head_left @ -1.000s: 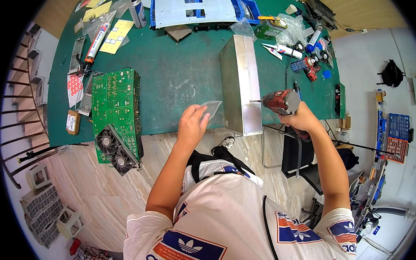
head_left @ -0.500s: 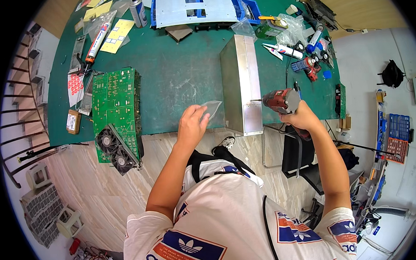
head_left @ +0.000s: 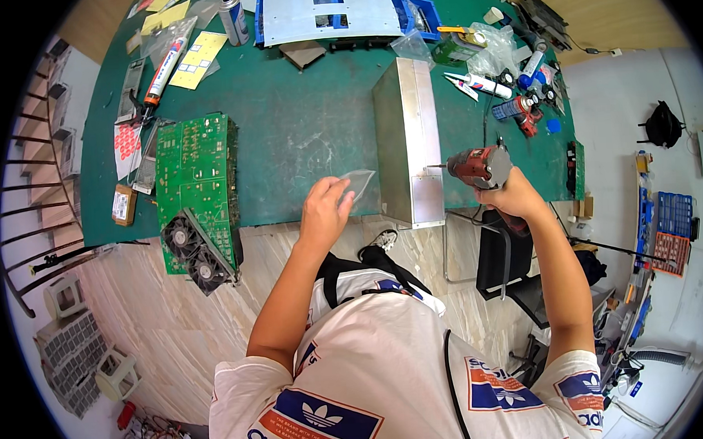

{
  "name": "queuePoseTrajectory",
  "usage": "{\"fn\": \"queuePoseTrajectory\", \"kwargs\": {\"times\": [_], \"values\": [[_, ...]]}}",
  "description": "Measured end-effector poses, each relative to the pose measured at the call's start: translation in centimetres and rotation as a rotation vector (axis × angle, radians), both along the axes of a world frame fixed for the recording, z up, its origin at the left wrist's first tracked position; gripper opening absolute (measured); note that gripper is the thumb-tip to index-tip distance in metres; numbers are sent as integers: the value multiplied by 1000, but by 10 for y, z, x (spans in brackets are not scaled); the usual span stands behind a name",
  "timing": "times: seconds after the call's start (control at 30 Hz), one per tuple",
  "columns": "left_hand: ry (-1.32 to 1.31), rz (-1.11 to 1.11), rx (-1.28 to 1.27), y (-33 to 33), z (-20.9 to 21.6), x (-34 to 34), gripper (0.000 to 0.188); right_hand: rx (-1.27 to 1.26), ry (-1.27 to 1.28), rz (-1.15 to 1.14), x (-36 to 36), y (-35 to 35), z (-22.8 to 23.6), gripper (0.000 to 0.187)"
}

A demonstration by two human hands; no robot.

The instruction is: The person uses a power drill to remove screws from a metal chassis, then removes a small metal panel and extracts an internal component from the housing.

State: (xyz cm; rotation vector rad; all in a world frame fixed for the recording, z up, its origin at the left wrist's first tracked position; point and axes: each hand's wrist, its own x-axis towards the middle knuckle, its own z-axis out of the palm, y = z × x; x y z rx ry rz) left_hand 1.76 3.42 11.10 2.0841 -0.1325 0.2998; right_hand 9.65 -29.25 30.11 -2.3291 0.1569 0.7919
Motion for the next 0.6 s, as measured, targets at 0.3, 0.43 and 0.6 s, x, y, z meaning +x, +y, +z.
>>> {"fn": "queuePoseTrajectory", "kwargs": {"times": [0.3, 0.43, 0.6], "values": [[-3, -2, 2, 0, 1, 2, 25, 13, -26, 15, -2, -10, -15, 49], [-6, 3, 3, 0, 0, 2, 25, 5, -12, 11, 0, -7, -11, 49], [-13, -2, 1, -1, 0, 3, 25, 3, -10, 10, -1, -6, -11, 48]]}}
